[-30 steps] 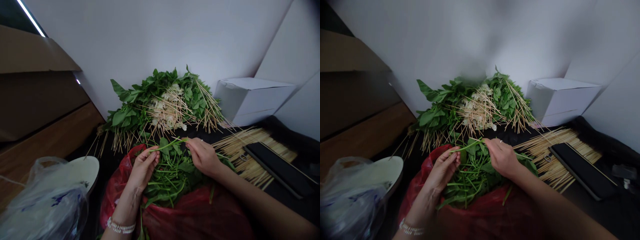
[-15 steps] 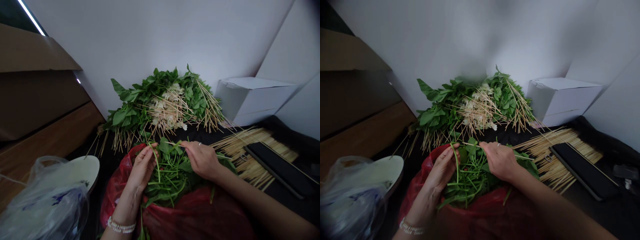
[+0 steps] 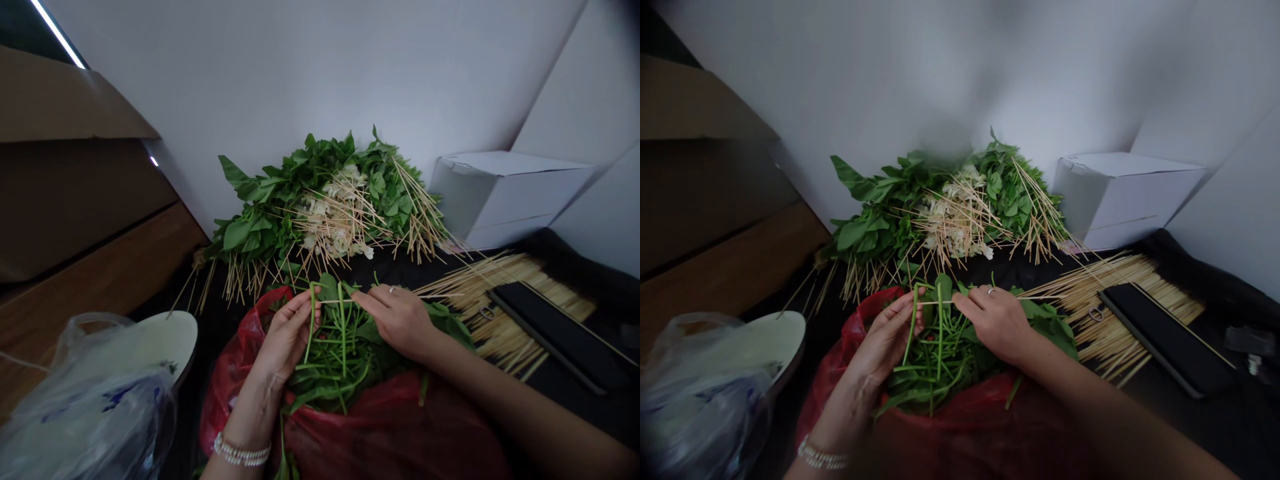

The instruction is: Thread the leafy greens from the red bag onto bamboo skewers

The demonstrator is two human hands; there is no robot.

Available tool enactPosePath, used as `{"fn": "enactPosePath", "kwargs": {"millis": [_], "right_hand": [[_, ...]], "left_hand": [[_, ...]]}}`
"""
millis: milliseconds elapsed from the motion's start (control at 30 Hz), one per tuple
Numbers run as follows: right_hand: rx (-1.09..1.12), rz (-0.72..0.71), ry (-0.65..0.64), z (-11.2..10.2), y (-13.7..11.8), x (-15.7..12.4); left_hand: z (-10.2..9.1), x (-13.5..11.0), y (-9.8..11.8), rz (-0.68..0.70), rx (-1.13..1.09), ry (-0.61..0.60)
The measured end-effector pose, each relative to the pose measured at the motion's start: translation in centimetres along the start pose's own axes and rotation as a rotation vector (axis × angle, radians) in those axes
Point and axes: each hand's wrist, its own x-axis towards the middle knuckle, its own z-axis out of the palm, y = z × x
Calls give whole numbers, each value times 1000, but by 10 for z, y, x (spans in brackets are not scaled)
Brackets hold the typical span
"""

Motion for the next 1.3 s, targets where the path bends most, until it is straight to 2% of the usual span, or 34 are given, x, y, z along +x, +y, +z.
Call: {"fn": "enactPosePath", "kwargs": {"millis": [467,1033,1300], "right_hand": [[-92,-9,-24,6,0,-6],[-87,-17,-68,8,0,-10],[-82,2,-76,7,-2,-8]], "left_hand": [[6,-4,3,-35,56,31],[10,-6,0,16,161,40],[5,-2,-2,56,146,57]]}}
